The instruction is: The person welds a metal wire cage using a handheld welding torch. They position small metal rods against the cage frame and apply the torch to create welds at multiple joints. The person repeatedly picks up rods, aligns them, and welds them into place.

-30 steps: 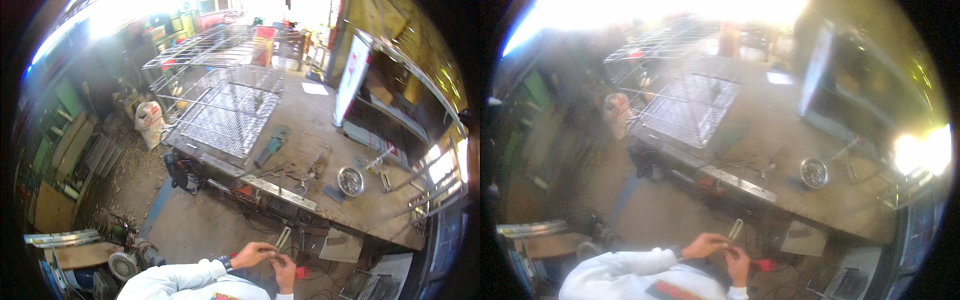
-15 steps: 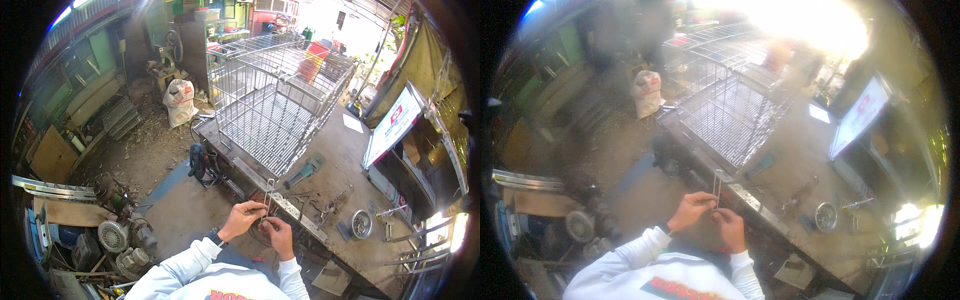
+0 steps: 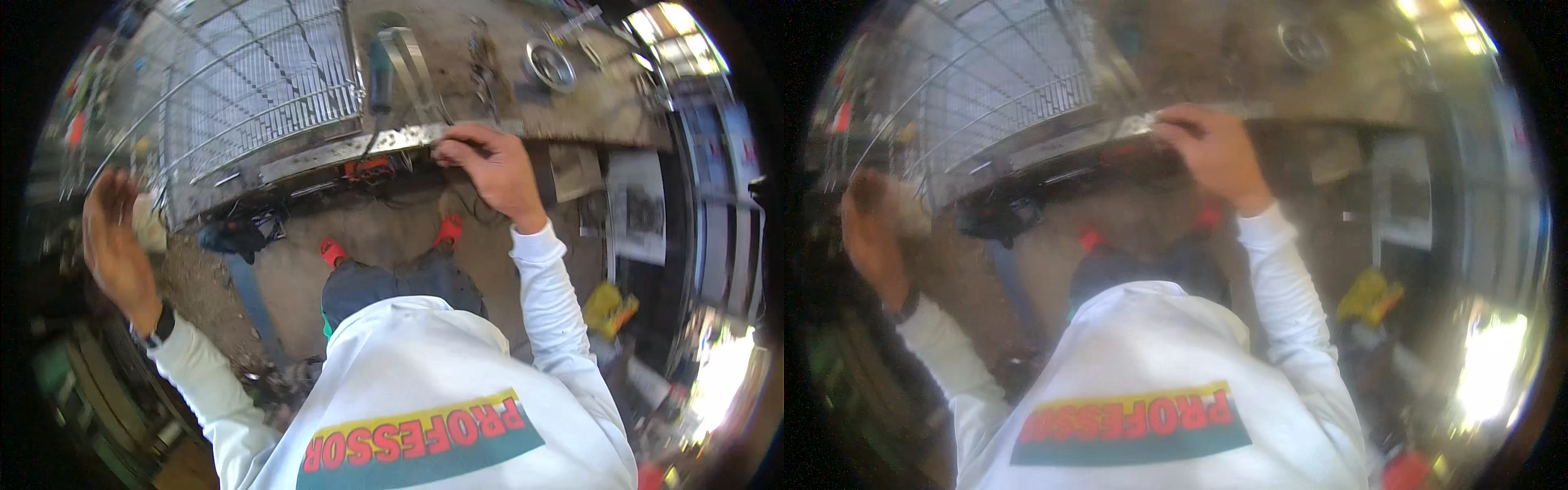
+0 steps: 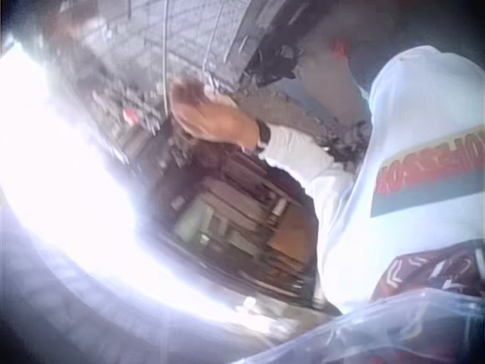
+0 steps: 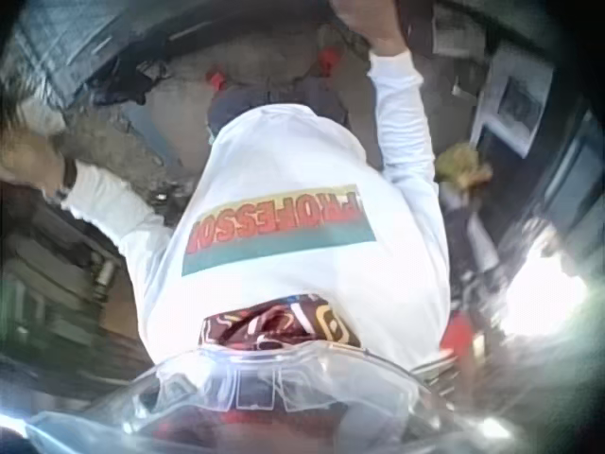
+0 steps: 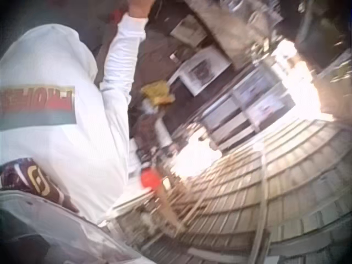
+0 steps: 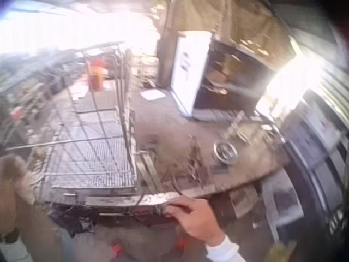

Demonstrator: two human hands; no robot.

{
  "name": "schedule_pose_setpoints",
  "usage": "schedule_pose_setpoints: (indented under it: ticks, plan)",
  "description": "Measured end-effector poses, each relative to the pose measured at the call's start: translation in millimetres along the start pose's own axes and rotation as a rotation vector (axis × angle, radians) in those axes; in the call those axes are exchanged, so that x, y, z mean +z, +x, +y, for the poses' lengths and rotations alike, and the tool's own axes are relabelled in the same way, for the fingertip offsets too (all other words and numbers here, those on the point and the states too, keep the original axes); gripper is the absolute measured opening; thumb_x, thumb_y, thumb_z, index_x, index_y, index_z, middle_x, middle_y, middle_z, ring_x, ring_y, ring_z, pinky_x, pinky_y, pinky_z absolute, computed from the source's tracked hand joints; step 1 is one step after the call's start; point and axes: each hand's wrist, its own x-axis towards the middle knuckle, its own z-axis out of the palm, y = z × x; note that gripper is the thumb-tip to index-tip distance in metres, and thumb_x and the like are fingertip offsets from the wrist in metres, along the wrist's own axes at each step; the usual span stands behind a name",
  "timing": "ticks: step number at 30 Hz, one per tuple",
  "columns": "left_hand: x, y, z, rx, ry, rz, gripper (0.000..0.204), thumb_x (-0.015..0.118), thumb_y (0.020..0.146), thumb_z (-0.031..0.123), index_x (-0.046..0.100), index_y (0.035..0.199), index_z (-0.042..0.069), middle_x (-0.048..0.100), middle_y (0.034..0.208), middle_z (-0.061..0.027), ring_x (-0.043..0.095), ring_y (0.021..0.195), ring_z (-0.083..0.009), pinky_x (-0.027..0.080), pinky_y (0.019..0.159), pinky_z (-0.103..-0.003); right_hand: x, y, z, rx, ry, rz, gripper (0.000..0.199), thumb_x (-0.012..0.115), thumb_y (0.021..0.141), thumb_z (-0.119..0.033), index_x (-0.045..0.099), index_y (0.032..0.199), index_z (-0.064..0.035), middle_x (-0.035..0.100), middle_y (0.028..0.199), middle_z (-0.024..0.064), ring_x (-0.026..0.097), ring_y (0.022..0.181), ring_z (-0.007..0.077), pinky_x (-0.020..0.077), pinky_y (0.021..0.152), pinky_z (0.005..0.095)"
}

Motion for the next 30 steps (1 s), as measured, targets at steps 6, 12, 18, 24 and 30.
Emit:
schedule_pose_setpoints:
  ticks: [6, 12, 18, 24, 30]
  plan:
    - [-72, -6, -90, -0.255, 0.110, -0.176, 0.036, 0.054, 0.109, 0.023, 0.066, 0.126, -0.007, 0.070, 0.120, -0.0151, 0.068, 0.111, -0.0233, 0.052, 0.104, -0.041, 37, -143, 21, 0.429, 0.034, 0.528, 0.019, 0.067, 0.100, -0.014, 0.070, 0.109, 0.0035, 0.075, 0.094, 0.0112, 0.072, 0.082, 0.0174, 0.0579, 0.076, 0.0300]
    - [-72, 3, -146, -0.369, 0.050, -0.278, 0.033, 0.061, 0.106, 0.022, 0.069, 0.120, -0.005, 0.072, 0.114, -0.0136, 0.070, 0.104, -0.0221, 0.054, 0.099, -0.038, 121, -183, 20, 0.658, 0.074, 0.732, 0.018, 0.069, 0.097, -0.009, 0.071, 0.108, 0.0054, 0.076, 0.094, 0.0141, 0.073, 0.087, 0.0199, 0.0571, 0.083, 0.0320]
    - [-56, 11, -134, -0.404, -0.122, -0.350, 0.030, 0.061, 0.105, 0.020, 0.071, 0.118, -0.005, 0.074, 0.105, -0.0117, 0.070, 0.098, -0.0200, 0.053, 0.095, -0.035, 160, -159, -11, 0.528, 0.109, 0.656, 0.020, 0.068, 0.101, -0.014, 0.070, 0.108, 0.0039, 0.075, 0.095, 0.0118, 0.072, 0.085, 0.0189, 0.0591, 0.080, 0.0321]
    - [-37, 27, -108, -0.425, -0.093, -0.466, 0.023, 0.063, 0.103, 0.016, 0.073, 0.114, -0.002, 0.074, 0.101, -0.0080, 0.068, 0.098, -0.0161, 0.052, 0.093, -0.031, 191, -127, -28, 0.447, -0.087, 0.590, 0.019, 0.067, 0.101, -0.014, 0.070, 0.105, 0.0044, 0.075, 0.093, 0.0111, 0.072, 0.084, 0.0183, 0.0590, 0.080, 0.0312]
    - [5, 44, -66, -0.103, -0.172, -0.381, 0.027, 0.068, 0.098, 0.006, 0.067, 0.123, -0.003, 0.067, 0.121, -0.0103, 0.065, 0.111, -0.0183, 0.049, 0.102, -0.032, 227, -53, -53, 0.273, 0.276, 0.484, 0.011, 0.065, 0.097, -0.001, 0.070, 0.105, 0.0055, 0.075, 0.092, 0.0115, 0.073, 0.084, 0.0171, 0.0587, 0.080, 0.0301]
